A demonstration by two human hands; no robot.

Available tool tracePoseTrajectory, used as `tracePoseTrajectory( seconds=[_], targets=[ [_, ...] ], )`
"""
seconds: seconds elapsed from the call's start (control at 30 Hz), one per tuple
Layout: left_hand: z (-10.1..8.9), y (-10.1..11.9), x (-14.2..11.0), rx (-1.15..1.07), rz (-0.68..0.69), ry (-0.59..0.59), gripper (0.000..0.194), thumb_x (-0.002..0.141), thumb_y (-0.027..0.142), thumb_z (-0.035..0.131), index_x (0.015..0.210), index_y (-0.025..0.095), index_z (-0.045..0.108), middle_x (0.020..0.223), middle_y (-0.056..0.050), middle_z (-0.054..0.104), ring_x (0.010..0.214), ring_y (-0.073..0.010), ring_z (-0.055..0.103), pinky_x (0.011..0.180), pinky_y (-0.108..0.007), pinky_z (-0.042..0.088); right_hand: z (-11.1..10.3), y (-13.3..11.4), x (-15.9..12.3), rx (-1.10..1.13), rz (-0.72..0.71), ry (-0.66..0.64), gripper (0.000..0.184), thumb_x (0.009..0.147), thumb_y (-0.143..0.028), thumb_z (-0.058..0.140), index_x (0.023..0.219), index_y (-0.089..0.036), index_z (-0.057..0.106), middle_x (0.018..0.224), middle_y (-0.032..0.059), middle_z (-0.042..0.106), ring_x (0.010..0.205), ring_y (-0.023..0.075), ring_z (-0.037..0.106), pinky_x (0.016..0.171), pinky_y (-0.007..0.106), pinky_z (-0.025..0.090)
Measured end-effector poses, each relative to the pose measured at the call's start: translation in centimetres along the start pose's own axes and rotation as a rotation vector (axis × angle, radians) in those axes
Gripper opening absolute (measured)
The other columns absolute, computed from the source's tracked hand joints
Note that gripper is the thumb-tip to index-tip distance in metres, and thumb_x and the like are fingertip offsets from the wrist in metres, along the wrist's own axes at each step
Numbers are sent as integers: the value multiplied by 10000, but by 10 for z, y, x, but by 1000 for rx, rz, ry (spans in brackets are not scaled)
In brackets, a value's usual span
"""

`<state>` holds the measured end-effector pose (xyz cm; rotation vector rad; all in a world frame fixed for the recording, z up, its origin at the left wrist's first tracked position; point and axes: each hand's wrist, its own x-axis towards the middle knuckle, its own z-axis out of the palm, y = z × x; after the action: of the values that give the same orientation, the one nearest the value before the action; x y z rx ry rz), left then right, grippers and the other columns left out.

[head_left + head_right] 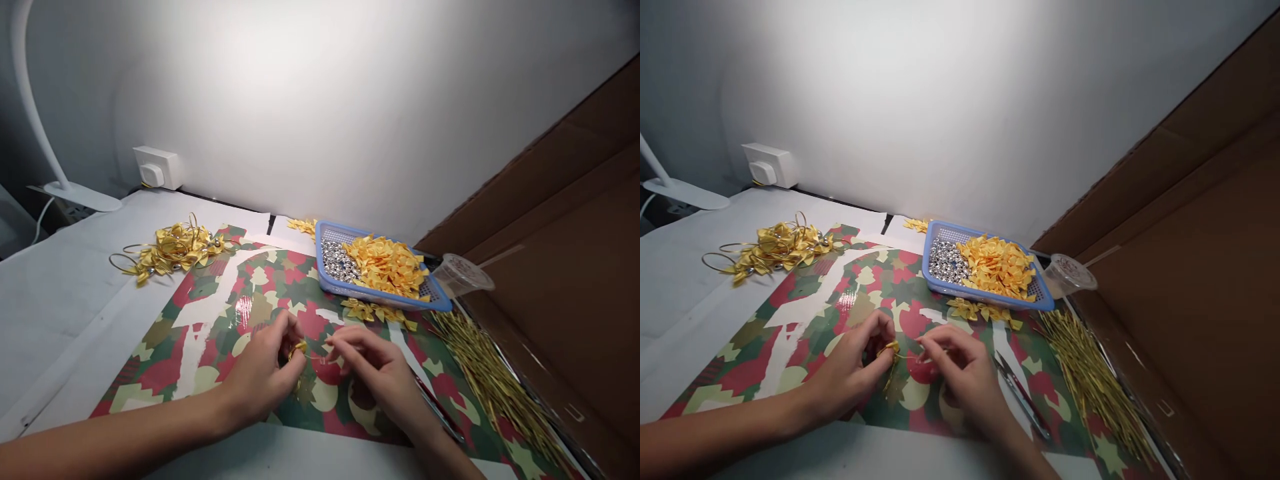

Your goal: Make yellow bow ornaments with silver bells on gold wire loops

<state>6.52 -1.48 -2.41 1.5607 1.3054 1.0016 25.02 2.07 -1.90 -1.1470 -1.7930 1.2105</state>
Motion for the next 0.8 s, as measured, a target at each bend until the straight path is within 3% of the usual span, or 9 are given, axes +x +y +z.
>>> tracePoseTrajectory(
  seconds=[0.1,0.23,0.37,0.47,0.6,0.8],
  targets=[
    [-1,1,1,21,9,-4,71,771,161,431,765,218,390,637,64,416,554,-118,395,515,-243,323,-15,4,8,-57,29,86,321,849,-478,554,769,-188,666,924,73,667,797,187,631,611,249,513],
    [-1,-1,2,42,15,1,65,772,166,434,770,218,395,629,66,411,552,-118,397,513,-242,324,-32,8,9,-191,31,44,316,807,-483,592,714,-193,676,863,83,675,793,217,636,627,285,513],
    [-1,-2,3,52,4,-8,56,769,179,436,775,221,400,607,68,407,539,-123,379,505,-245,312,-53,12,-13,-567,9,157,274,807,-444,584,965,-231,649,1047,105,661,929,260,633,779,364,513],
    [-2,-1,2,138,-1,-44,48,788,181,411,772,220,435,591,60,437,540,-136,393,531,-261,325,-74,18,-37,-691,132,232,352,755,-503,592,974,-230,632,971,101,664,830,257,648,696,355,535],
    [-4,2,0,334,80,-131,114,825,173,398,759,213,483,572,48,502,544,-148,424,596,-299,343,-91,29,-62,-610,311,187,349,760,-523,533,859,-209,651,770,72,643,682,228,644,582,316,537],
    [-13,14,0,492,129,-181,74,780,199,452,711,214,476,628,27,526,569,-163,437,618,-322,366,-86,31,-74,-523,334,201,304,709,-495,602,800,-210,656,641,38,620,578,194,609,522,275,527]
  ],
)
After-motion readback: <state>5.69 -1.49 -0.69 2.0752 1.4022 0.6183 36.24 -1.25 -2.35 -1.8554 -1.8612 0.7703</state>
